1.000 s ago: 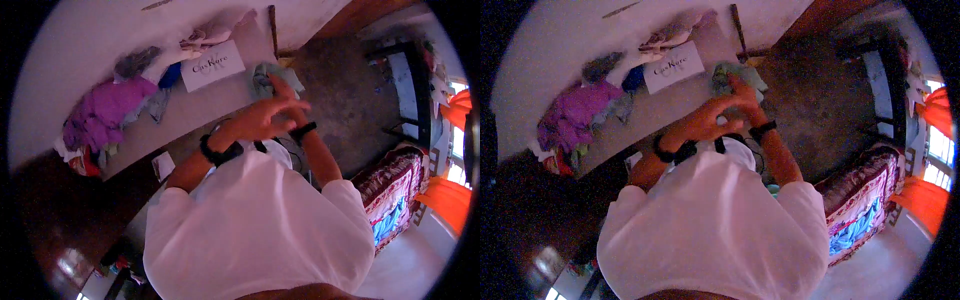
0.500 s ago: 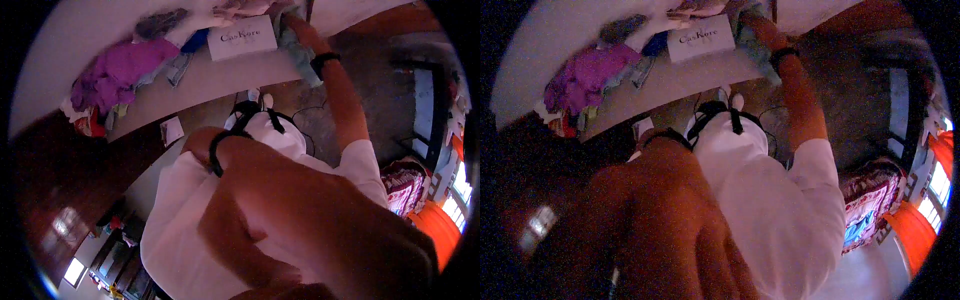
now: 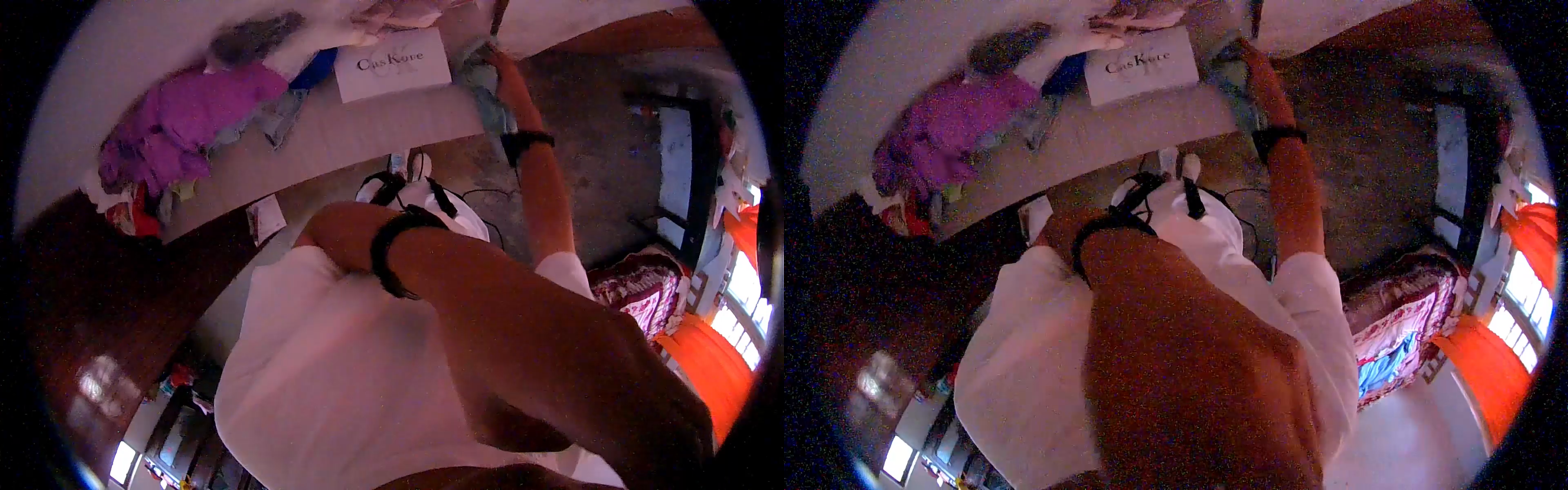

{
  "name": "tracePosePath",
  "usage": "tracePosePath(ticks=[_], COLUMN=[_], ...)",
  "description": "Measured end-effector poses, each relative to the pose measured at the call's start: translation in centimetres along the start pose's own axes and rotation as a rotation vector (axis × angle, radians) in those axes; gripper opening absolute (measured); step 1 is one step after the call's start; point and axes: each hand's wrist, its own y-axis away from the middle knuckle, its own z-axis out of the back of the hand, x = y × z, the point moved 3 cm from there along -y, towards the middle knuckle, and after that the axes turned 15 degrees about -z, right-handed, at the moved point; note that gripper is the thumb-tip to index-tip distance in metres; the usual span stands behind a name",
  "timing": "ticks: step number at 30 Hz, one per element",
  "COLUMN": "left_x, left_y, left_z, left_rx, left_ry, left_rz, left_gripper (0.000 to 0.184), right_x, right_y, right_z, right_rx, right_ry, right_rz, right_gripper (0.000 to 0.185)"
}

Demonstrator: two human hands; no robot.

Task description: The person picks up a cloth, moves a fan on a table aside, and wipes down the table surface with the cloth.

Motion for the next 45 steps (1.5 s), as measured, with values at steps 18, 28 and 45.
tracePosePath(ticks=[18,28,45], left_x=[0.0,13.6,17.5], left_y=[2.5,26.5,35.5], left_z=[2.5,8.2,4.0], left_rx=[0.112,0.002,0.146], left_ry=[-0.164,-0.839,-1.165], left_rz=[-0.015,0.783,1.012], left_gripper=[0.04,0.049,0.056], right_x=[3.8,4.7,5.1], right_y=[10.1,6.2,13.7], right_z=[-1.2,-0.2,-1.1], right_rx=[-0.064,-0.233,0.017], right_ry=[0.445,-0.215,0.354], right_rz=[-0.182,-0.068,-0.219], right_gripper=[0.069,0.058,0.085])
